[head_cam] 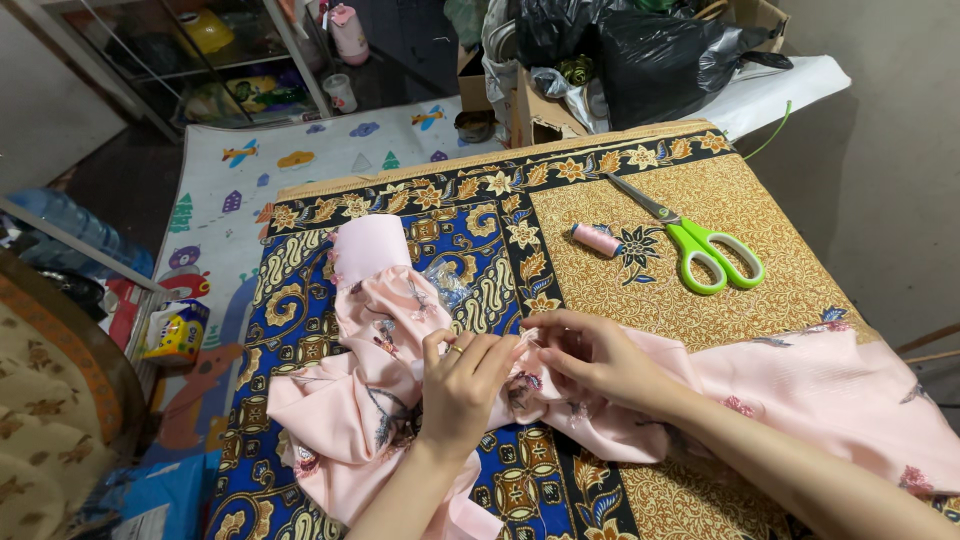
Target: The person hand-sews a piece of pink floral fabric on a table. They thread a needle, pull thread through the fabric, and repeatedly stitch along the fabric edge, occasionally repositioning the fabric and reaching for a spool of pink thread.
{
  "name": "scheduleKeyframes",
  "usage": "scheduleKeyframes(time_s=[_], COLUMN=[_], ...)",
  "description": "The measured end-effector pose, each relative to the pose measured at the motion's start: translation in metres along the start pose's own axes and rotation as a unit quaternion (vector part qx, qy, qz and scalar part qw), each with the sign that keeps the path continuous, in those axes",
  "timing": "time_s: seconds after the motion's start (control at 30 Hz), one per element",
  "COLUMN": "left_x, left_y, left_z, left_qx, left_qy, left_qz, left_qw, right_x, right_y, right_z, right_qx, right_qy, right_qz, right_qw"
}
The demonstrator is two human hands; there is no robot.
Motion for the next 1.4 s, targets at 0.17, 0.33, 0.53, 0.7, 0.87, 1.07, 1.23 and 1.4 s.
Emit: scheduleKeyframes(time_s=[0.17,0.33,0.53,0.7,0.87,1.07,1.23,1.4], left_x=[-0.003,-0.004,-0.004,-0.001,0.001,-0.003,-0.014,-0.019], left_y=[0.000,-0.002,-0.001,0.002,0.004,0.007,0.010,0.011], left_z=[-0.001,-0.002,-0.002,-0.001,0.001,0.004,0.007,0.008], left_qx=[0.008,0.021,0.027,0.030,0.019,0.043,0.096,0.123], left_qy=[-0.001,-0.009,-0.009,-0.004,-0.006,0.002,-0.005,-0.028], left_qz=[0.000,0.004,-0.001,-0.010,-0.027,-0.031,-0.023,-0.017], left_qw=[1.000,1.000,1.000,0.999,0.999,0.999,0.995,0.992], right_x=[0.000,0.005,0.006,-0.001,-0.008,-0.007,-0.003,-0.005], right_y=[-0.004,-0.001,0.002,0.002,0.002,0.001,0.004,0.007], right_z=[-0.008,-0.008,-0.001,0.003,0.005,-0.002,-0.014,-0.019], right_qx=[-0.007,-0.007,-0.091,-0.188,-0.220,-0.265,-0.331,-0.381], right_qy=[-0.016,-0.035,0.043,0.196,0.211,0.231,0.317,0.340], right_qz=[-0.001,-0.015,-0.080,-0.122,-0.086,-0.086,-0.120,-0.129], right_qw=[1.000,0.999,0.992,0.955,0.948,0.932,0.881,0.850])
Point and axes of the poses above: each hand's wrist, its own y-axis away from the middle knuckle, its own x-axis out of the palm, z = x × y, the point moved 1 cm from there along -y, towards the middle knuckle, and after that the axes turned 10 degrees about x, right-handed, at the moved point
